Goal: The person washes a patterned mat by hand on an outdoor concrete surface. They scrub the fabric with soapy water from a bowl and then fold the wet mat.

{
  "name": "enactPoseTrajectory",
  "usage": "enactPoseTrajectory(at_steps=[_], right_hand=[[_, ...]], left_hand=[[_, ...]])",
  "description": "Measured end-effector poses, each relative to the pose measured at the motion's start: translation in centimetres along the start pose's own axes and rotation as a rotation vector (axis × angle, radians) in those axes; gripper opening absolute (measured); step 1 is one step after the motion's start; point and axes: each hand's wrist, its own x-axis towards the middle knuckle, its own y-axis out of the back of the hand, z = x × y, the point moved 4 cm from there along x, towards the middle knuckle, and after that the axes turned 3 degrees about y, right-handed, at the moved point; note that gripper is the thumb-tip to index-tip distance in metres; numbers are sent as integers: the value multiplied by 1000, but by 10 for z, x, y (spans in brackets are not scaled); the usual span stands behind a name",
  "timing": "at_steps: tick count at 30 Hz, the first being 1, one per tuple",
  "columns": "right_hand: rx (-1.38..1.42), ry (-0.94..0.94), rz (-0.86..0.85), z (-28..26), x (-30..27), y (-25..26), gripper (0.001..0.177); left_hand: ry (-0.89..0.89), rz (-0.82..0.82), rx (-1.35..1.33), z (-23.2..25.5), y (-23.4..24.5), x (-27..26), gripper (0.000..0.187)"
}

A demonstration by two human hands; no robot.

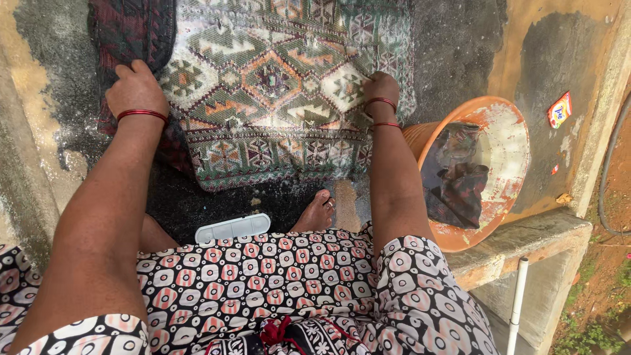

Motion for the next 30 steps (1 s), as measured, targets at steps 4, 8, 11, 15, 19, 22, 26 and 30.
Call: enactPoseTrajectory(at_steps=[4, 8, 11, 15, 19, 22, 26, 30], right_hand=[[-126, -81, 64, 47, 25, 55, 24], [-335, -377, 371, 52, 12, 80, 19], [-492, -167, 354, 4, -19, 72, 37], [-297, 421, -11, -93, -95, 4, 44], [-202, 1131, -248, -180, -239, -76, 70], [-86, 1253, -366, -209, -330, -111, 83], [63, 1168, -447, -203, -318, -97, 66], [-82, 750, -440, -192, -249, -61, 73]], left_hand=[[-73, -20, -317, -6, 11, -14, 45], [-102, -215, -566, 4, 10, -19, 45], [239, -119, -682, -14, 4, -16, 37], [653, -60, -787, -59, 16, -10, 27], [715, 27, -775, -70, 44, -23, 42], [74, 324, -177, -38, 73, -39, 57], [-218, 370, 40, -18, 52, -15, 37], [167, 570, -517, -74, 19, 60, 30]])
